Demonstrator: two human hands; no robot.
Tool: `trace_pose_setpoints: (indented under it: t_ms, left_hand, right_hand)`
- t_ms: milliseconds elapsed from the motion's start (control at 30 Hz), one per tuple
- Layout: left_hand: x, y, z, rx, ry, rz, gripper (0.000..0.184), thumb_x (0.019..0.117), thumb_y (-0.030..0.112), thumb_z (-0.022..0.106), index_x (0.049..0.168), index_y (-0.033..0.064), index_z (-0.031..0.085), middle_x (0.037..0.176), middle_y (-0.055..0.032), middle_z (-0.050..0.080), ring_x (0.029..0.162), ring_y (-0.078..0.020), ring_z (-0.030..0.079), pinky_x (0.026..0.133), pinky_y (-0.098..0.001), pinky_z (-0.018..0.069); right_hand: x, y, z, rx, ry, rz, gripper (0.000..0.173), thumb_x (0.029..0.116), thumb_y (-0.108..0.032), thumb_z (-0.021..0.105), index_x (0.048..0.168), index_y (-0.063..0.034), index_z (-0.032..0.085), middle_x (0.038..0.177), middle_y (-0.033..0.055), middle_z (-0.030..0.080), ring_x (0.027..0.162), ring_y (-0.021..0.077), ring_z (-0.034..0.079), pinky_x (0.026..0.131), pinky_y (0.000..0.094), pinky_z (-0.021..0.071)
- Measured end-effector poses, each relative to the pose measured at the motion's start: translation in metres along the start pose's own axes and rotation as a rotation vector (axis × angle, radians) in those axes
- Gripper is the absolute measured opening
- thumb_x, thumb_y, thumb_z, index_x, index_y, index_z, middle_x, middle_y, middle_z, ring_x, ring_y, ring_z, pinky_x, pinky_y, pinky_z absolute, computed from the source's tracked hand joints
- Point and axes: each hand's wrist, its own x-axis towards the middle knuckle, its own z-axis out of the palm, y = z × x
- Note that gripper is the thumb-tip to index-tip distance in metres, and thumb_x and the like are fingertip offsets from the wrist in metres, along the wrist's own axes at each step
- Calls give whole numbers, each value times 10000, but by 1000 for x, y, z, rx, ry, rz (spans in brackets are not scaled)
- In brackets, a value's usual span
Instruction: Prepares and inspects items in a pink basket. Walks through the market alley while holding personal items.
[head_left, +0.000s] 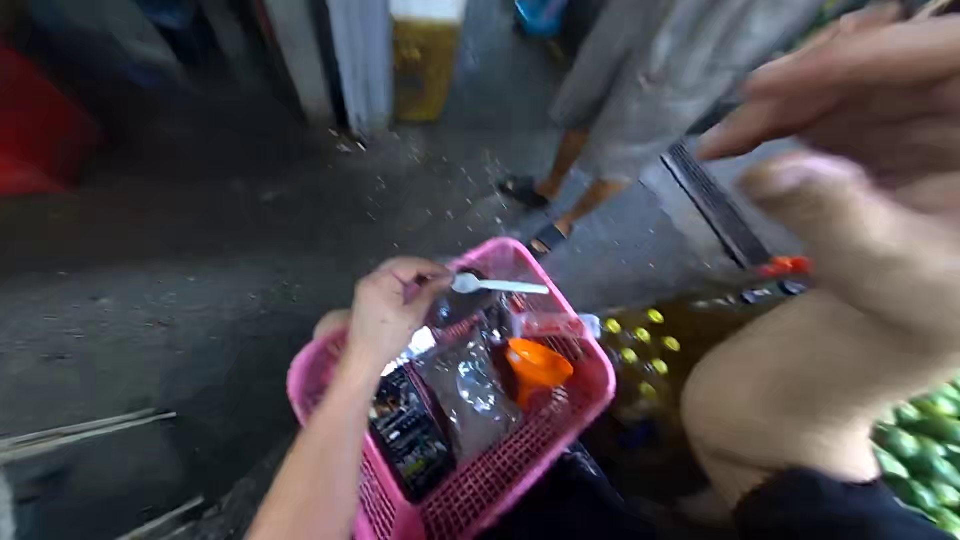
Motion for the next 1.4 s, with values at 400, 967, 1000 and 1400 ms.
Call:
trace_pose_setpoints:
  t_ms: [400,967,1000,1400]
  left_hand:
    - [1,6,6,-29,-1,97,137,961,218,708,1006,97,752,1035,21,733,1003,-52,685,917,-245,568]
    - [1,1,2,-48,74,51,158,940,291,726,1001,147,752,1019,65,726,955,-21,682,863,-208,577]
    - [3,2,3,-47,76,58,164,947,290,720,1004,140,751,1021,62,726,958,-18,681,866,-207,573]
    - [3,0,3,-69,79,55,140,880,265,783,969,160,759,1000,71,735,937,-41,693,849,-232,593]
  right_hand:
    - [-112,30,49,-180,-347,437,373,933,-408,704,1172,-122,714,1050,-14,715,927,46,680,818,248,591]
    - [-134,70,121,-70,-385,675,268,937,-304,738,1112,-101,729,977,18,707,828,66,673,766,248,587]
    - [-136,68,122,-74,-414,664,251,945,-313,726,1084,-104,744,971,17,712,845,73,678,779,259,589]
    - [-126,42,108,16,-1226,693,229,985,-285,678,1007,-58,703,850,128,686,839,310,672,784,560,529]
